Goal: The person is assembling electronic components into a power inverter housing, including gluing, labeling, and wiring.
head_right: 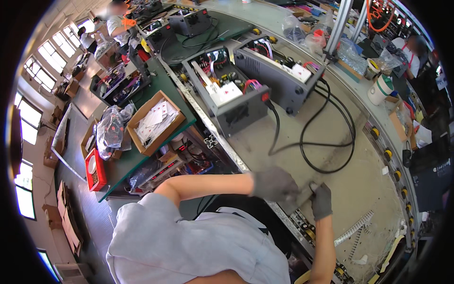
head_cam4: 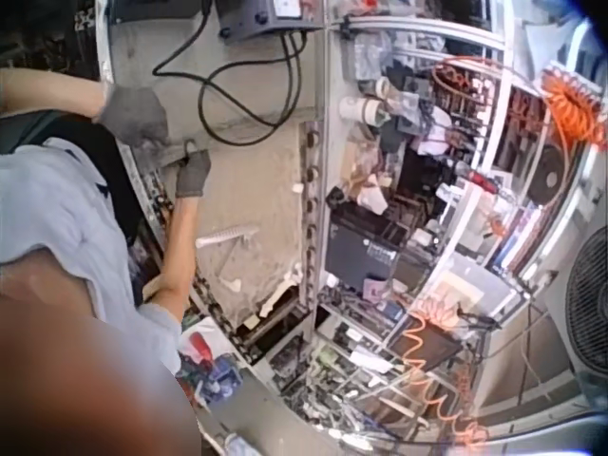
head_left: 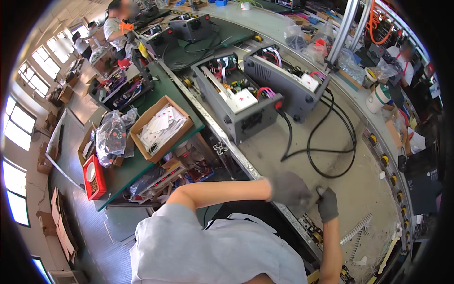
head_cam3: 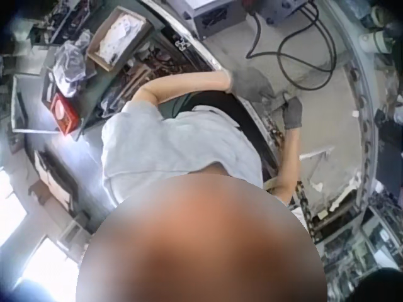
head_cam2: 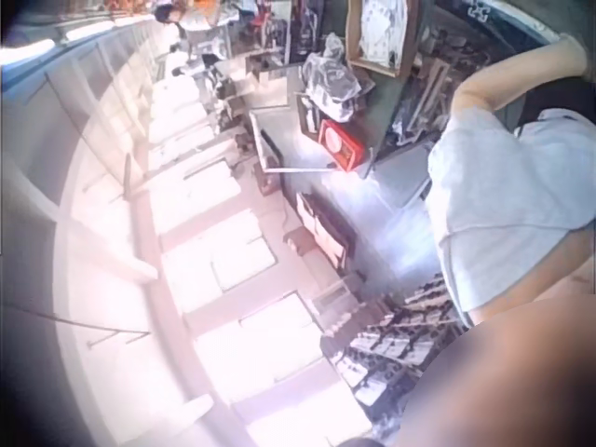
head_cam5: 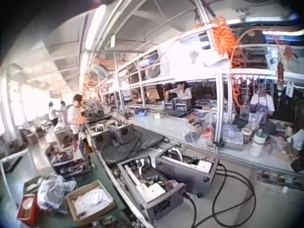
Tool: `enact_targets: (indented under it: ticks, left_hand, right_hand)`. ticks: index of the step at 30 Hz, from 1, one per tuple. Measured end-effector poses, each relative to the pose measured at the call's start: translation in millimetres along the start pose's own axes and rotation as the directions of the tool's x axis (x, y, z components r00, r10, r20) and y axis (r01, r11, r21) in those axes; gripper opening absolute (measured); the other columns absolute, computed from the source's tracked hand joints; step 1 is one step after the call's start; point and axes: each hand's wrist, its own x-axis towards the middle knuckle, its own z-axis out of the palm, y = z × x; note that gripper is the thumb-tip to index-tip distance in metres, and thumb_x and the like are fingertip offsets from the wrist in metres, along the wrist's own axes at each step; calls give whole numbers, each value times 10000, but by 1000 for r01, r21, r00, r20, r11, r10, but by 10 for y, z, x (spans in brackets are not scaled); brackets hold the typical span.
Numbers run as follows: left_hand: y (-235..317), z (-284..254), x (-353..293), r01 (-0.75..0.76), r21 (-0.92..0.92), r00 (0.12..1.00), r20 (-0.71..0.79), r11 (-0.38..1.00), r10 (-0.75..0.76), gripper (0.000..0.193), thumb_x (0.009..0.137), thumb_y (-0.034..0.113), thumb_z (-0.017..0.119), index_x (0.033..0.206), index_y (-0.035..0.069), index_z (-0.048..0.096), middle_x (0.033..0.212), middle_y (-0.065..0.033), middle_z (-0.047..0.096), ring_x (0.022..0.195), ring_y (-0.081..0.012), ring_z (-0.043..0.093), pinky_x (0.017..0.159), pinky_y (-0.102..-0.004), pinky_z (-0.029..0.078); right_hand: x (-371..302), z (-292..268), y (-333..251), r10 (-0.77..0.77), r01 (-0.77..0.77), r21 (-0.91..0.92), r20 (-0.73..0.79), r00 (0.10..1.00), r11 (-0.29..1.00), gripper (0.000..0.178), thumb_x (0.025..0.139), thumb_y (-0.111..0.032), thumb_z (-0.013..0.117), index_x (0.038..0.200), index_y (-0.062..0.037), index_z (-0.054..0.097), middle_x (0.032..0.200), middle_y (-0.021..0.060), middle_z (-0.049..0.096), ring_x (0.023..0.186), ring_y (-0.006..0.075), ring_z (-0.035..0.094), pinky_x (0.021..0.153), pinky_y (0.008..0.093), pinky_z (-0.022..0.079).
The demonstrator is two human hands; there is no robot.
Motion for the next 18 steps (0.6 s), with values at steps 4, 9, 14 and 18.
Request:
enact_targets:
  ticks: [4, 9, 14, 18]
  left_hand:
    - [112, -814, -653, -248, 186, 859, -410, 951, 305, 435, 752, 296, 663, 1137, 109, 585, 1135, -94, 595, 1063, -275, 553, 915, -398, 419]
    - [-224, -1078, -603, 49, 485, 987, -156, 873, 31, 627, 663, 381, 731, 1205, 127, 542, 1104, -65, 589, 1084, -278, 526, 913, -411, 402]
    - [135, -769, -173, -177, 412, 976, -41, 894, 212, 621, 591, 261, 747, 1144, 44, 564, 970, -85, 597, 903, -278, 533, 768, -382, 442]
    - [626, -295, 89, -214, 284, 973, -20, 935, 229, 674, 677, 395, 727, 1196, 18, 519, 964, -95, 582, 943, -275, 533, 809, -389, 460]
  right_hand:
    - [-645, -617, 9, -52, 57, 26, -155, 986, 998, 408, 775, -108, 538, 1159, 28, 540, 1026, 96, 619, 882, 198, 607, 779, 293, 490]
    - [-1178, -1374, 306, -11, 108, 228, -391, 920, 968, 458, 772, -93, 505, 1209, 44, 511, 1100, 116, 614, 952, 248, 604, 861, 340, 469]
    - [-1534, -1552, 234, 21, 103, 208, -522, 853, 973, 392, 805, -119, 502, 1166, 30, 539, 1072, 115, 625, 929, 230, 611, 846, 334, 476]
    - [-1623, -1922, 403, 57, 74, 215, -544, 837, 974, 392, 816, -154, 534, 1162, 30, 543, 1066, 107, 630, 906, 213, 613, 822, 322, 477]
